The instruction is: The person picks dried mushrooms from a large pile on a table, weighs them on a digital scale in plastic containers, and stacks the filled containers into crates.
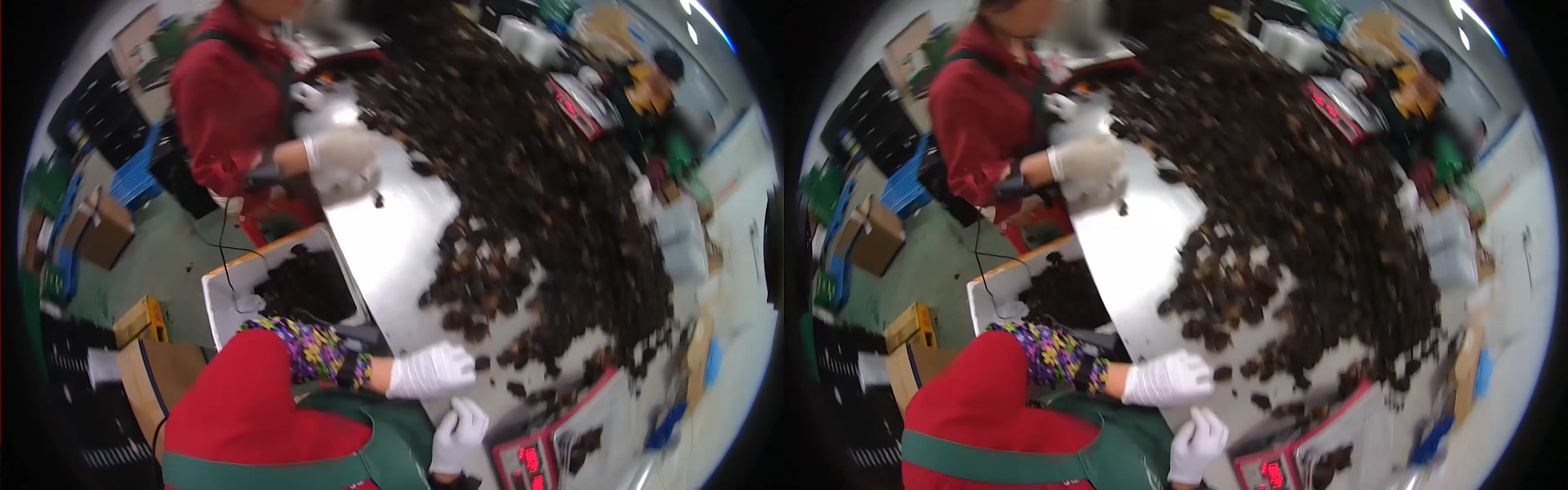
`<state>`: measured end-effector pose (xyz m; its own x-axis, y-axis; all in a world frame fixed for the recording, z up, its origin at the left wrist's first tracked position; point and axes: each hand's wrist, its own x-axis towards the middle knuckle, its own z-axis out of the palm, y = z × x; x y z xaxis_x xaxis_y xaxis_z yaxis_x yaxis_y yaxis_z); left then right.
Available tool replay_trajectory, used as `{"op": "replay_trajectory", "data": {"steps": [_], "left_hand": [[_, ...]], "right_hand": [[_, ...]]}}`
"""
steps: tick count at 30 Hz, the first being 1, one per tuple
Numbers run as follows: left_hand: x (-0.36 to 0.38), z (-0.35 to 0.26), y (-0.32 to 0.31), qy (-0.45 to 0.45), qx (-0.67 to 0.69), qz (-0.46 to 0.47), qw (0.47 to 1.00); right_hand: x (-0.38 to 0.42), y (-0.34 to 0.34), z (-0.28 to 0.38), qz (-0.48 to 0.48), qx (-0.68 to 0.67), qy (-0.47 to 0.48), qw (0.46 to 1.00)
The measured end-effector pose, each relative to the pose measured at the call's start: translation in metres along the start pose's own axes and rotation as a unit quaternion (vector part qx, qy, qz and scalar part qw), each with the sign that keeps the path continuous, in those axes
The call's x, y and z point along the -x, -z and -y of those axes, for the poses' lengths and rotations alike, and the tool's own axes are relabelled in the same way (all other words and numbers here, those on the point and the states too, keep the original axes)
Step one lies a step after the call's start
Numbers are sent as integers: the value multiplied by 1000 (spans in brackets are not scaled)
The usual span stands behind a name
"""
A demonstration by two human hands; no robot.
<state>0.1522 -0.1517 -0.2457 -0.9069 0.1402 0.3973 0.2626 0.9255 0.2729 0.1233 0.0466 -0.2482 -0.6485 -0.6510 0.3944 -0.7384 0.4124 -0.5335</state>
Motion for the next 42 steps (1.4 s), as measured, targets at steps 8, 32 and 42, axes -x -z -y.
{"op": "replay_trajectory", "data": {"steps": [8,32,42], "left_hand": [[10,9,0,12,-28,15,999],[-38,62,13,67,-7,-22,997],[-61,83,42,155,-102,-108,977]], "right_hand": [[4,3,4,11,-5,-46,999],[5,2,1,-8,-13,-25,1000],[5,2,1,-2,-16,-36,999]]}}
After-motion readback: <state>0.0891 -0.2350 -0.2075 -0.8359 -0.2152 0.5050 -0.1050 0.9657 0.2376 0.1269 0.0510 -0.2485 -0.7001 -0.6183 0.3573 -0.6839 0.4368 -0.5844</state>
